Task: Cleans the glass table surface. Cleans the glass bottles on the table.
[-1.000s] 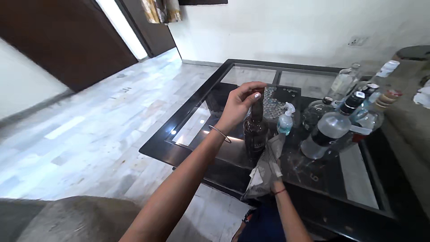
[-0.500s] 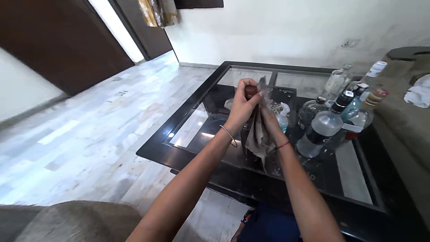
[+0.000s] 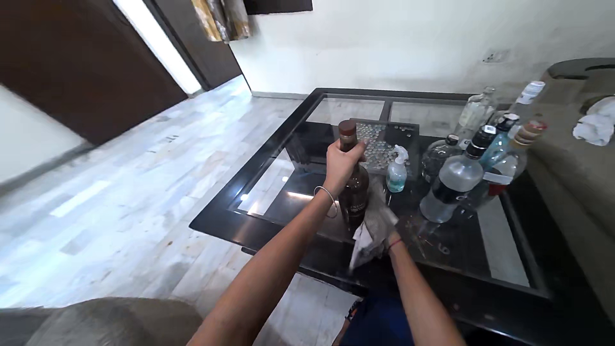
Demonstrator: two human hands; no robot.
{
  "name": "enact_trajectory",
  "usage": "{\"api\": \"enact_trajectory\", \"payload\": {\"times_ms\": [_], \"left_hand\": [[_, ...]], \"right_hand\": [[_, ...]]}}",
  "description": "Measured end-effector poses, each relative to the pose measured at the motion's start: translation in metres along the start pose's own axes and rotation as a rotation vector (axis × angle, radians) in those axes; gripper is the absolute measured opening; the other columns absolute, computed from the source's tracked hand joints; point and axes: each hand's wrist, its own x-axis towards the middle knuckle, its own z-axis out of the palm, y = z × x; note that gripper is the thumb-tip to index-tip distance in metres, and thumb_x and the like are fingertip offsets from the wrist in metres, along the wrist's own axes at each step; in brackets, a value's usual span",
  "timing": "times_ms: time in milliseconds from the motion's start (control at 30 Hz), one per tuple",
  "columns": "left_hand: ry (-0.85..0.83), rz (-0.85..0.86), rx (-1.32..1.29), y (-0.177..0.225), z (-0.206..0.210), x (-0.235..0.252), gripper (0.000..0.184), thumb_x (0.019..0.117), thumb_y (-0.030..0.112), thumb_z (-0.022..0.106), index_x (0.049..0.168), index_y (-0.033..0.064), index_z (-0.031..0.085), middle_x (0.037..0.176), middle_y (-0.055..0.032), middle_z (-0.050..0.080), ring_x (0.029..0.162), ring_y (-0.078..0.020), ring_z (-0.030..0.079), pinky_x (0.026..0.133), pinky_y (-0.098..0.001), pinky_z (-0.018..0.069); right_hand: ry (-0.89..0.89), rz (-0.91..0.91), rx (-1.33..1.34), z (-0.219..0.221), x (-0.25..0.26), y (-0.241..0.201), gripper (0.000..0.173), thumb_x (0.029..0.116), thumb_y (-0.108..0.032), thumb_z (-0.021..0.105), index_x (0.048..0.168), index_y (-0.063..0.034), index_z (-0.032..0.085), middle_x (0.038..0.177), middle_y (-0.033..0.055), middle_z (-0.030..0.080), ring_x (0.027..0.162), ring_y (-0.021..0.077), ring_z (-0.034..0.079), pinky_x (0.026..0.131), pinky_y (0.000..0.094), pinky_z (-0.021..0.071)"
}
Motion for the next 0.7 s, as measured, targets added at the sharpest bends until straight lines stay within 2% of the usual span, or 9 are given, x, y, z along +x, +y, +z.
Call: {"api": "enact_trajectory", "payload": {"times_ms": [67, 233, 300, 367, 400, 467, 533, 600, 700], "left_hand": [[0.041, 0.014, -0.008, -0.002, 0.004, 0.002, 0.020, 0.0943, 0.007, 0.063, 0.075, 0.0108, 0.060, 0.057, 0.0064, 0.062, 0.050, -0.0014, 0.059, 0.053, -0.0196, 0.0512], [0.064, 0.027, -0.036, 0.006, 0.001, -0.011, 0.020, 0.0918, 0.000, 0.059, 0.075, 0.0117, 0.057, 0.056, 0.0078, 0.059, 0.049, -0.0012, 0.058, 0.052, -0.0192, 0.0519], [0.040, 0.057, -0.086, 0.022, -0.003, -0.023, 0.023, 0.0917, -0.001, 0.057, 0.074, 0.0142, 0.057, 0.056, 0.0088, 0.060, 0.049, -0.0011, 0.058, 0.053, -0.0188, 0.0525], [-0.021, 0.086, -0.155, 0.042, -0.011, -0.034, 0.025, 0.0918, -0.001, 0.054, 0.074, 0.0160, 0.057, 0.056, 0.0080, 0.062, 0.049, -0.0022, 0.059, 0.052, -0.0194, 0.0532], [-0.054, 0.099, -0.186, 0.053, -0.015, -0.035, 0.025, 0.0919, 0.000, 0.052, 0.074, 0.0165, 0.056, 0.056, 0.0073, 0.062, 0.048, -0.0033, 0.060, 0.052, -0.0201, 0.0534], [-0.103, 0.121, -0.229, 0.074, -0.023, -0.033, 0.025, 0.0940, 0.002, 0.048, 0.075, 0.0173, 0.055, 0.056, 0.0072, 0.061, 0.048, -0.0039, 0.059, 0.052, -0.0211, 0.0537], [-0.112, 0.128, -0.276, 0.093, -0.030, -0.026, 0.026, 0.0957, 0.005, 0.044, 0.075, 0.0183, 0.052, 0.055, 0.0069, 0.060, 0.048, -0.0040, 0.059, 0.052, -0.0209, 0.0535], [-0.087, 0.121, -0.310, 0.106, -0.037, -0.019, 0.030, 0.0993, 0.007, 0.040, 0.074, 0.0187, 0.052, 0.055, 0.0072, 0.059, 0.049, -0.0042, 0.059, 0.053, -0.0204, 0.0547], [-0.038, 0.114, -0.361, 0.116, -0.047, -0.013, 0.034, 0.1019, 0.011, 0.037, 0.072, 0.0187, 0.050, 0.054, 0.0070, 0.056, 0.049, -0.0049, 0.058, 0.055, -0.0213, 0.0553]], "right_hand": [[-0.021, -0.056, 0.175, 0.010, -0.008, 0.015, 0.042, 0.1087, -0.001, 0.036, 0.148, 0.0136, 0.035, 0.149, 0.0301, 0.044, 0.136, 0.0277, 0.047, 0.115, 0.0334, 0.0355], [0.067, -0.161, 0.515, 0.043, -0.019, 0.010, 0.040, 0.1104, -0.008, 0.032, 0.146, 0.0104, 0.038, 0.138, 0.0265, 0.051, 0.121, 0.0234, 0.053, 0.104, 0.0342, 0.0434], [0.037, -0.126, 0.423, 0.038, -0.031, 0.007, 0.041, 0.1098, -0.004, 0.031, 0.147, 0.0120, 0.035, 0.142, 0.0275, 0.047, 0.126, 0.0237, 0.050, 0.108, 0.0319, 0.0406], [-0.063, -0.019, 0.141, 0.019, -0.050, 0.001, 0.043, 0.1070, 0.002, 0.040, 0.148, 0.0145, 0.035, 0.151, 0.0294, 0.044, 0.139, 0.0272, 0.045, 0.116, 0.0335, 0.0340], [-0.045, 0.035, 0.153, 0.013, -0.057, -0.001, 0.040, 0.1063, 0.002, 0.042, 0.144, 0.0138, 0.041, 0.145, 0.0274, 0.049, 0.133, 0.0253, 0.050, 0.112, 0.0332, 0.0377], [0.078, 0.095, 0.477, 0.010, -0.061, 0.001, 0.027, 0.1087, -0.002, 0.036, 0.129, 0.0087, 0.051, 0.114, 0.0168, 0.059, 0.100, 0.0148, 0.057, 0.089, 0.0279, 0.0480], [0.086, -0.006, 0.688, 0.002, -0.076, 0.005, 0.026, 0.1107, -0.006, 0.031, 0.118, 0.0050, 0.054, 0.094, 0.0085, 0.060, 0.082, 0.0068, 0.057, 0.076, 0.0227, 0.0503], [0.008, -0.138, 0.823, -0.006, -0.104, 0.014, 0.035, 0.1122, -0.013, 0.022, 0.118, 0.0007, 0.053, 0.091, 0.0030, 0.064, 0.082, 0.0013, 0.062, 0.075, 0.0184, 0.0533], [-0.072, -0.205, 0.923, -0.006, -0.103, 0.031, 0.035, 0.1107, -0.007, 0.020, 0.125, 0.0082, 0.049, 0.099, 0.0075, 0.062, 0.089, 0.0009, 0.060, 0.081, 0.0154, 0.0505]]}}
